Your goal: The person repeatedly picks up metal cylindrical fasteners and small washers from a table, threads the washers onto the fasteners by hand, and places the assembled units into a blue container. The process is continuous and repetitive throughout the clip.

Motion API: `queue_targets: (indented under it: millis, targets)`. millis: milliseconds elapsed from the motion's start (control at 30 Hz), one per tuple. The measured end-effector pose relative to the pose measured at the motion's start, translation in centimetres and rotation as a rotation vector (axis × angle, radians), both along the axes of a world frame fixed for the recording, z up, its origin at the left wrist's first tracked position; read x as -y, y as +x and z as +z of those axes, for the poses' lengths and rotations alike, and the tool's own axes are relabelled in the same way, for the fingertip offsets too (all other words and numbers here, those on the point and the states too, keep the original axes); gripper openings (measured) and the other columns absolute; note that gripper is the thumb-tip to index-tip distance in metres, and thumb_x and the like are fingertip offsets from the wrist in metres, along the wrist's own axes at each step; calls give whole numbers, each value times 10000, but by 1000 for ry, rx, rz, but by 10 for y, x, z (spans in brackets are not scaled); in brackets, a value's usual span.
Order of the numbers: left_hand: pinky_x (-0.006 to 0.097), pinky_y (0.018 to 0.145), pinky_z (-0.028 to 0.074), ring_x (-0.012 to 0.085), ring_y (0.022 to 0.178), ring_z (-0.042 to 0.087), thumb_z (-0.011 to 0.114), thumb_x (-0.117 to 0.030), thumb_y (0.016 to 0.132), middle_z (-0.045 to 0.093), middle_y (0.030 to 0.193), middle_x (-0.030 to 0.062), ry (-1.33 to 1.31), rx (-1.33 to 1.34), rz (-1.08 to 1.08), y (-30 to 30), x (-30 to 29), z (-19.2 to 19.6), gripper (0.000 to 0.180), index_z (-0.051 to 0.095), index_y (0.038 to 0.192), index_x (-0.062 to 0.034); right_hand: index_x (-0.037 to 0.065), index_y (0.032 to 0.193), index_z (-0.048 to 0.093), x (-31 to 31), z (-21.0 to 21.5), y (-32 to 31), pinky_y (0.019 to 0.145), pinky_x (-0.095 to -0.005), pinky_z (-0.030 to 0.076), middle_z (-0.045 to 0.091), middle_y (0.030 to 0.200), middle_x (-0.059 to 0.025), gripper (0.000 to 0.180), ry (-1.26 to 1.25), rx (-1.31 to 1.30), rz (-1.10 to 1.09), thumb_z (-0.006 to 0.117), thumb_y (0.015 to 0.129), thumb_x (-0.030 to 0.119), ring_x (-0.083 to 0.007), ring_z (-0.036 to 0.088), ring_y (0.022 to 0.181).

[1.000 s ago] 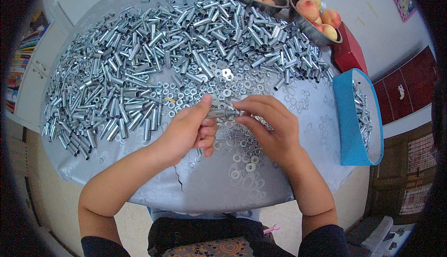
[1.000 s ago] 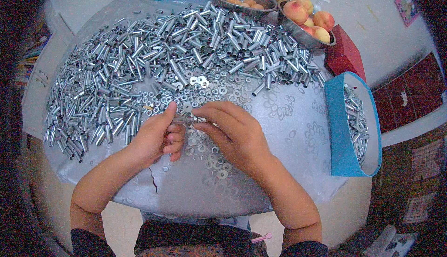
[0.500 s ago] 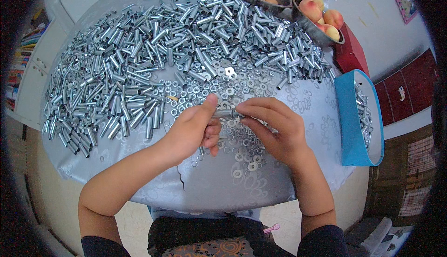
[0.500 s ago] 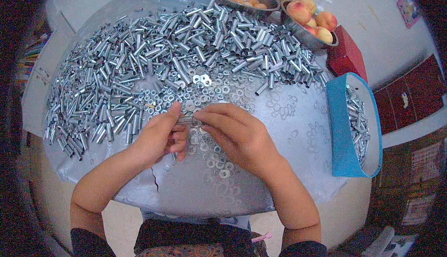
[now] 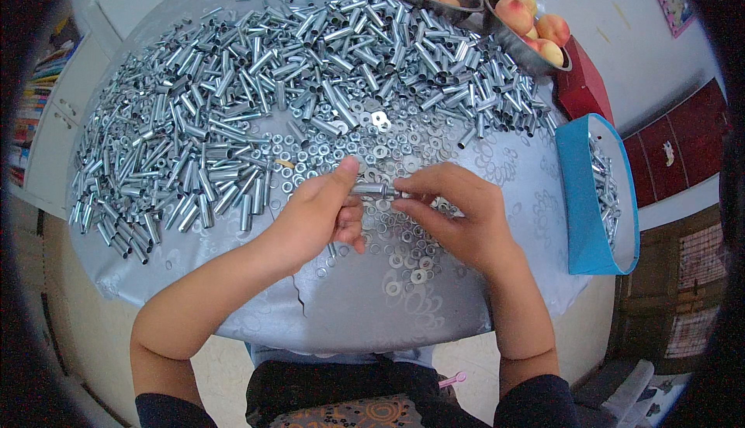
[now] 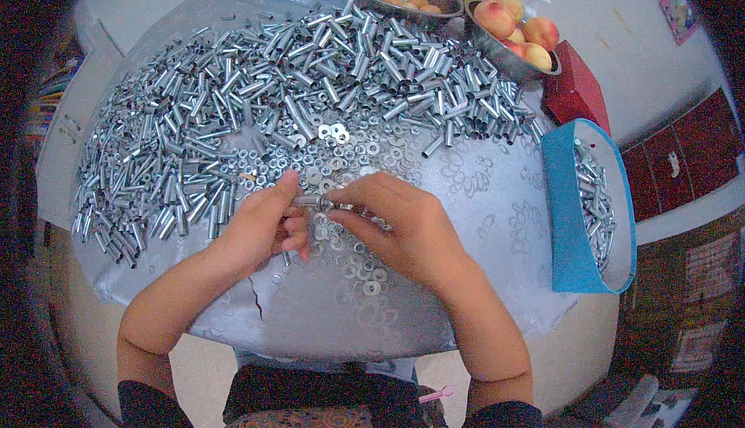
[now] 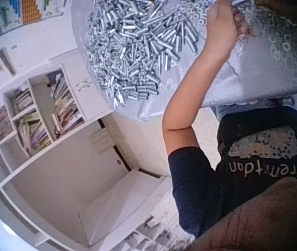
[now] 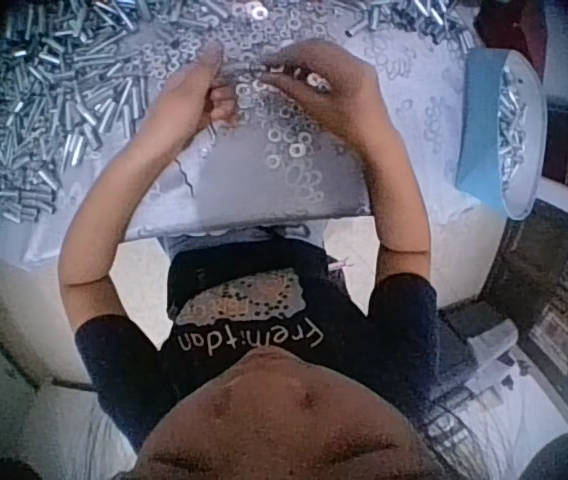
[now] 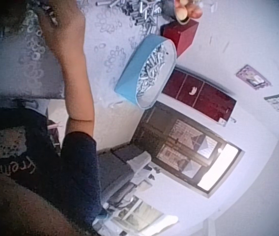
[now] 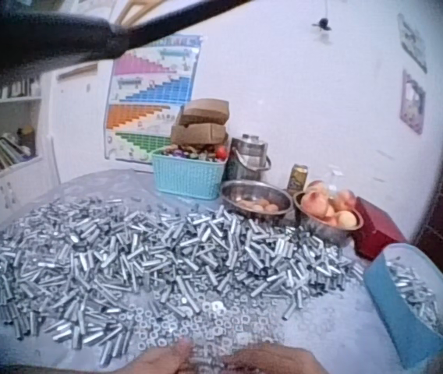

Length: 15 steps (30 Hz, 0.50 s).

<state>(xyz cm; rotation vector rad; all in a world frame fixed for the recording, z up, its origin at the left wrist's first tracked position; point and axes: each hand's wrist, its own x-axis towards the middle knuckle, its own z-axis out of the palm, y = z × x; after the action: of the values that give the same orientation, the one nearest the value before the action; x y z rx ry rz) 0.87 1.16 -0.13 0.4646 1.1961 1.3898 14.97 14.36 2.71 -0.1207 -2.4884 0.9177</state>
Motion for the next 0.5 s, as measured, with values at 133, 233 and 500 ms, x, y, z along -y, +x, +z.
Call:
queue_targets:
  millis: [133, 233, 500]
  targets:
    - [329, 546, 487, 98, 454, 378, 344, -488, 909, 328, 562, -12, 22, -27, -36, 2, 0, 2, 488, 362, 629, -89, 45, 904, 612, 1, 1, 3, 557, -288, 476, 606, 822, -90, 232, -116, 73, -55, 706, 710, 130, -184, 600, 665]
    - [326, 540, 486, 96, 452, 377, 346, -482, 911, 326, 558, -12, 38, -17, -42, 1, 1, -3, 483, 363, 631, -88, 50, 881, 620, 4, 1, 1, 554, -295, 480, 610, 794, -87, 216, -142, 69, -55, 705, 714, 157, -185, 603, 654]
    - [325, 533, 487, 100, 448, 376, 350, -470, 915, 323, 548, -11, 40, -6, -44, 2, 1, -3, 481, 352, 621, -88, 74, 974, 588, 0, 0, 4, 563, -301, 484, 617, 818, -95, 338, 66, 161, -25, 711, 705, 237, -205, 615, 658]
